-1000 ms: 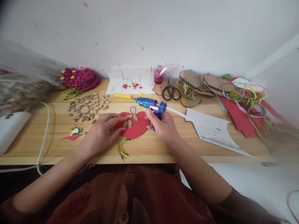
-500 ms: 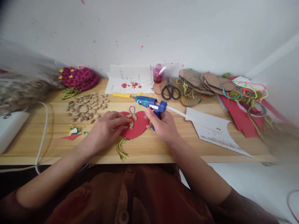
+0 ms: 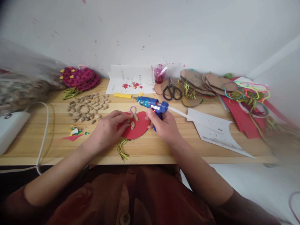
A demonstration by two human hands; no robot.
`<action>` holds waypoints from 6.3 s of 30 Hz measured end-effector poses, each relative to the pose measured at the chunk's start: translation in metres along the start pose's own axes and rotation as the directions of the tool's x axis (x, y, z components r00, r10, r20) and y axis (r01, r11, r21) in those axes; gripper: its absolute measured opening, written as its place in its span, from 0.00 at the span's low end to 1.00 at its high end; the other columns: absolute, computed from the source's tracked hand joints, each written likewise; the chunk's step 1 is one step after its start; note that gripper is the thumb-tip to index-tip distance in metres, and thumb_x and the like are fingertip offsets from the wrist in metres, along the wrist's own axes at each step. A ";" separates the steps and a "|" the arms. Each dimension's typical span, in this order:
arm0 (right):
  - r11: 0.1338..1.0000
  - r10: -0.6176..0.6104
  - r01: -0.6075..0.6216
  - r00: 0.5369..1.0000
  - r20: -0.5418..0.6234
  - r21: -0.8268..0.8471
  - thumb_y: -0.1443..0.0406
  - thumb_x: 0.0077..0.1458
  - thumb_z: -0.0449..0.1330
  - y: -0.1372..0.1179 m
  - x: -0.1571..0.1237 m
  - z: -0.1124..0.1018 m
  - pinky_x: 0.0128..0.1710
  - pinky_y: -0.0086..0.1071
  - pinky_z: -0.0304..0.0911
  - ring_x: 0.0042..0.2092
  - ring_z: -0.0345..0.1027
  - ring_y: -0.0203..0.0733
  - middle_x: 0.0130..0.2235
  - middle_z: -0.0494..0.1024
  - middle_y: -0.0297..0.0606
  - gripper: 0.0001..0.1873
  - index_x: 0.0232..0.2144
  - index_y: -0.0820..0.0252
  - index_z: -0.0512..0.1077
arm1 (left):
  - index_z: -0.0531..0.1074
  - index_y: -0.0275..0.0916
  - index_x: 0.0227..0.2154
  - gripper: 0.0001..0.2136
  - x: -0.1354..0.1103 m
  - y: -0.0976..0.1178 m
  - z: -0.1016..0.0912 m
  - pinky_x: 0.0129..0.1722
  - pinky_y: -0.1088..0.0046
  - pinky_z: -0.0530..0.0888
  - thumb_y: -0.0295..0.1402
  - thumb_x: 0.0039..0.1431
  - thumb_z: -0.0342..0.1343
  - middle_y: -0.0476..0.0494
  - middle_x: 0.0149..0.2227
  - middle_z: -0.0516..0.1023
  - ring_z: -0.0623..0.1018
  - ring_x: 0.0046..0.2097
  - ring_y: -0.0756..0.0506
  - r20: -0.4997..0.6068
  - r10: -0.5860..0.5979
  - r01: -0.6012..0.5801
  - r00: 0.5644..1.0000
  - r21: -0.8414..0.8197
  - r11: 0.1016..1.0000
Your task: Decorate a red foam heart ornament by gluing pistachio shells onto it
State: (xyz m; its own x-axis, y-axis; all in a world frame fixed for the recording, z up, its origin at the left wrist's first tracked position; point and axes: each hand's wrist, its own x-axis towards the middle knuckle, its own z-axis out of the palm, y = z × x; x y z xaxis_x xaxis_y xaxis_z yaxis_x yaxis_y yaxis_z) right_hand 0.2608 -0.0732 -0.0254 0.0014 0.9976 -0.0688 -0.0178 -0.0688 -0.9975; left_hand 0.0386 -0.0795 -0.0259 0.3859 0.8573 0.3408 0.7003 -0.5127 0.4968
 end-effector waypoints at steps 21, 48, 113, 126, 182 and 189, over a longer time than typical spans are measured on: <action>0.999 0.022 -0.022 1.000 -0.015 -0.033 0.42 0.53 0.67 0.000 0.001 -0.002 0.28 0.30 0.75 0.41 0.79 0.44 0.39 0.81 0.39 0.24 0.36 0.56 0.76 | 0.71 0.46 0.61 0.31 -0.010 -0.004 -0.023 0.63 0.55 0.71 0.31 0.54 0.70 0.40 0.59 0.72 0.73 0.61 0.39 0.178 -0.082 0.080 0.981 0.020 0.997; 0.999 0.021 -0.016 0.995 -0.100 0.046 0.40 0.45 0.70 -0.006 0.007 -0.004 0.26 0.28 0.74 0.39 0.79 0.43 0.38 0.80 0.39 0.29 0.34 0.57 0.76 | 0.80 0.39 0.44 0.10 0.053 -0.012 -0.017 0.51 0.58 0.64 0.32 0.71 0.54 0.37 0.44 0.80 0.73 0.50 0.38 0.343 0.423 -0.516 0.839 0.254 0.818; 0.986 -0.074 0.070 0.997 0.019 0.152 0.44 0.57 0.66 -0.019 0.010 0.039 0.38 0.40 0.78 0.42 0.81 0.47 0.46 0.85 0.39 0.21 0.45 0.47 0.81 | 0.81 0.33 0.35 0.15 0.065 -0.027 -0.012 0.29 0.75 0.76 0.40 0.52 0.73 0.42 0.30 0.82 0.77 0.28 0.50 0.340 -0.277 0.400 0.899 -0.894 0.203; 0.980 -0.130 0.124 0.991 0.027 0.158 0.47 0.56 0.68 -0.017 0.007 0.039 0.49 0.42 0.76 0.44 0.80 0.45 0.43 0.85 0.37 0.18 0.41 0.49 0.80 | 0.80 0.33 0.33 0.14 0.065 -0.025 -0.017 0.30 0.77 0.76 0.37 0.49 0.74 0.42 0.30 0.82 0.77 0.28 0.51 0.366 -0.291 0.433 0.884 -0.876 0.212; 0.876 -0.368 0.360 0.929 0.037 -0.321 0.56 0.68 0.57 -0.023 -0.003 0.016 0.26 0.31 0.62 0.25 0.66 0.35 0.25 0.75 0.34 0.16 0.32 0.58 0.75 | 0.76 0.33 0.28 0.17 0.068 -0.036 -0.025 0.29 0.82 0.76 0.40 0.49 0.75 0.45 0.29 0.80 0.78 0.29 0.53 0.484 -0.207 0.452 0.850 -0.873 -0.183; 0.881 -0.365 0.355 0.931 0.029 -0.311 0.56 0.68 0.57 -0.021 -0.003 0.015 0.26 0.31 0.62 0.26 0.68 0.35 0.25 0.74 0.34 0.16 0.31 0.58 0.74 | 0.76 0.33 0.28 0.17 0.068 -0.035 -0.025 0.29 0.82 0.76 0.41 0.49 0.75 0.45 0.29 0.79 0.78 0.30 0.53 0.480 -0.209 0.450 0.852 -0.875 -0.176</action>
State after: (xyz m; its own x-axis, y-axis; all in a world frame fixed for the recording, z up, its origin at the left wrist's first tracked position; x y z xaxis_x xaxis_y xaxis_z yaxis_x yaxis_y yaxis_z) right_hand 0.2460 -0.0746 -0.0039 -0.0215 0.9536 0.3004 0.2961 0.2931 -0.9091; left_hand 0.0251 -0.0044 0.0000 0.4711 0.8600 -0.1963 -0.4757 0.4351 0.7645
